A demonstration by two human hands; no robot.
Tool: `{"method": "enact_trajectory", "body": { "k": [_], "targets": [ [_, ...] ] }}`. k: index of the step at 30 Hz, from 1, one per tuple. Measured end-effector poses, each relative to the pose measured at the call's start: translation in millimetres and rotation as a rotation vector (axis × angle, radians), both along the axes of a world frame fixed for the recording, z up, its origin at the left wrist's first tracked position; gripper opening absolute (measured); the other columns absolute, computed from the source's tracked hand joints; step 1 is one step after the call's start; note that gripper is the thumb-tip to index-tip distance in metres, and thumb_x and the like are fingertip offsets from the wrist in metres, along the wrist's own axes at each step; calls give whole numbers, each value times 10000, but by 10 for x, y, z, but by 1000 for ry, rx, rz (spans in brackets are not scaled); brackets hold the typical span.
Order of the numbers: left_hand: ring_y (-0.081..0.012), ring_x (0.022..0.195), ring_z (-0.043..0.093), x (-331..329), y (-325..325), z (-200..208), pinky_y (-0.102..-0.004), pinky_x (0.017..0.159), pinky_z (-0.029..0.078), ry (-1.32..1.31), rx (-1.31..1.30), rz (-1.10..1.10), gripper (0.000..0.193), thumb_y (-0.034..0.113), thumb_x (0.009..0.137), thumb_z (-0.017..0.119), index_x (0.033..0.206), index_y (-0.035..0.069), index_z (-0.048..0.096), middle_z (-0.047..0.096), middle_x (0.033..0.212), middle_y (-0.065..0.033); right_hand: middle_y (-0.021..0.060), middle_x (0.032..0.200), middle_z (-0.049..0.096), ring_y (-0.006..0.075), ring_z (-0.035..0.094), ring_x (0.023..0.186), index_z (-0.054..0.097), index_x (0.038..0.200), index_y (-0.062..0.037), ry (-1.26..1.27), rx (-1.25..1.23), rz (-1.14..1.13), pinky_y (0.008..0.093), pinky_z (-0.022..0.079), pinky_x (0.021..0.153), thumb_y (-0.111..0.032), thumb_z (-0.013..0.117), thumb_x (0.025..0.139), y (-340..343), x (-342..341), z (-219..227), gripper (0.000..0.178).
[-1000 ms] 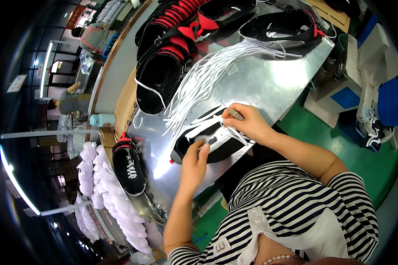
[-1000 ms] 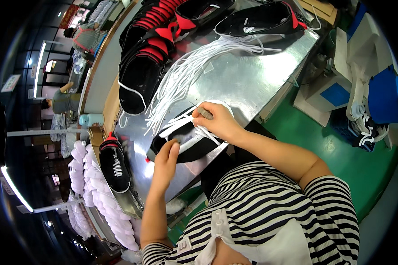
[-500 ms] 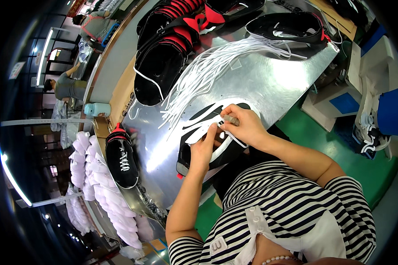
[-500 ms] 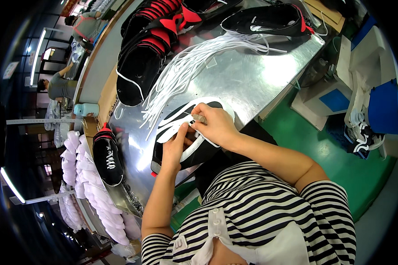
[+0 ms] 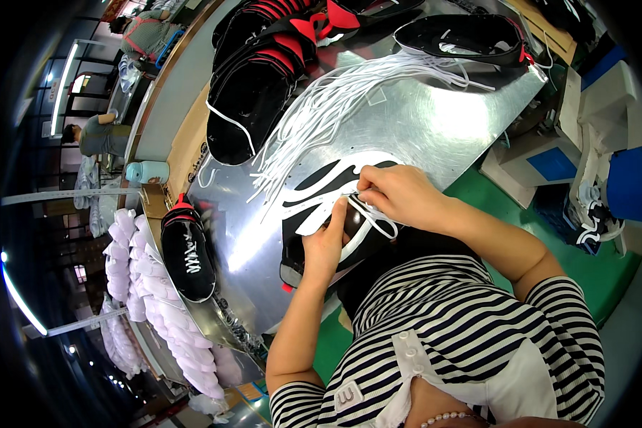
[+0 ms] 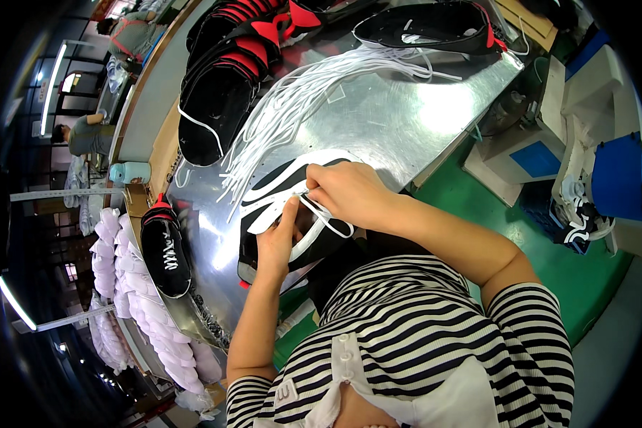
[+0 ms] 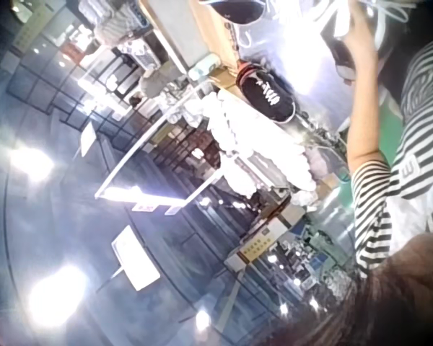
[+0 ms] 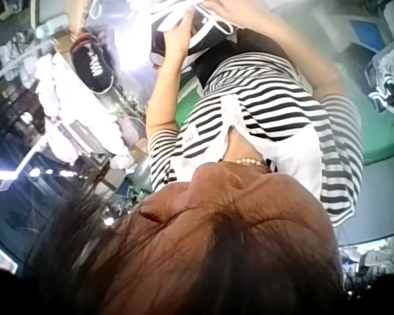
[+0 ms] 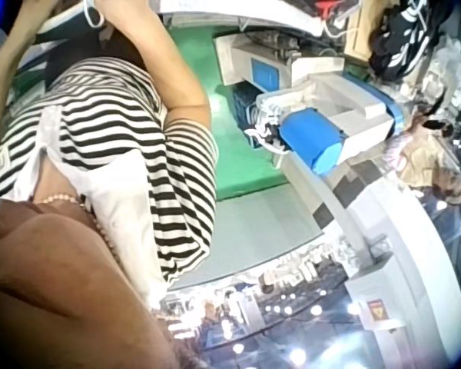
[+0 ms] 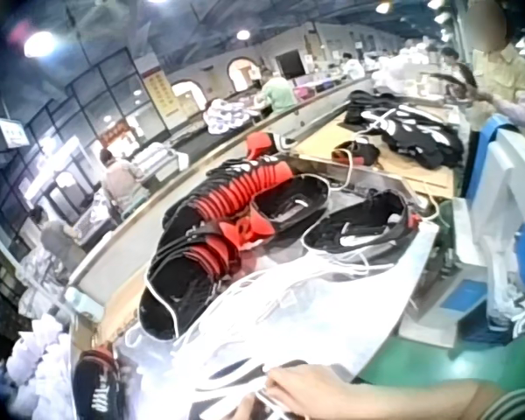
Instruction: The person threads white laces through the eyelets of black and white sneakers, pulling the laces tight and smoothing the tongue of each shoe.
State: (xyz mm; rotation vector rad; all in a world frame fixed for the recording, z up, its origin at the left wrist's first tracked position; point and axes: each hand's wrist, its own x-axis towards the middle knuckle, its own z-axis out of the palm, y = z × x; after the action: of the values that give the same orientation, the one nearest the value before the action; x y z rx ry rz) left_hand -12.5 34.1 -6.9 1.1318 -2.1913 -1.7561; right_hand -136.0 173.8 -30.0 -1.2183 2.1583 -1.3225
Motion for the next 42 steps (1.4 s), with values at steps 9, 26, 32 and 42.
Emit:
{"method": "enact_trajectory", "body": {
  "k": [9, 26, 32, 42],
  "targets": [
    [-162, 864, 615, 204, 106, -150, -311, 795, 472, 83, -334, -293, 259, 166, 1006, 558, 1131, -33, 666, 693, 1006, -92, 158, 738, 669, 362, 669, 705, 584, 911, -21, 231, 224, 159, 454, 508, 631, -181, 628, 880, -223, 74, -4, 169],
    [-68, 647, 444, -27, -199, -238, -241, 578, 338, -39, 380, 80, 118, 87, 855, 715, 933, 64, 629, 534, 744, 35, 142, 812, 671, 294, 660, 755, 563, 1093, -31, -176, -138, -39, 377, 497, 707, -191, 530, 990, -333, -52, -241, 194],
    [-81, 692, 445, 492, -305, 686, -222, 610, 361, 475, 806, -33, 365, 47, 836, 687, 1169, -45, 572, 567, 937, -21, 192, 856, 680, 393, 647, 820, 536, 1111, -26, -69, -9, -177, 452, 499, 740, -226, 532, 990, -420, -88, -368, 233],
    [-289, 951, 544, 506, 177, 373, -388, 864, 425, 228, -805, -386, 132, 40, 786, 744, 870, 39, 643, 585, 944, -98, 167, 810, 678, 360, 656, 750, 555, 1088, -26, -93, -145, -238, 432, 502, 677, -187, 570, 965, -456, -73, -359, 203]
  ]
}}
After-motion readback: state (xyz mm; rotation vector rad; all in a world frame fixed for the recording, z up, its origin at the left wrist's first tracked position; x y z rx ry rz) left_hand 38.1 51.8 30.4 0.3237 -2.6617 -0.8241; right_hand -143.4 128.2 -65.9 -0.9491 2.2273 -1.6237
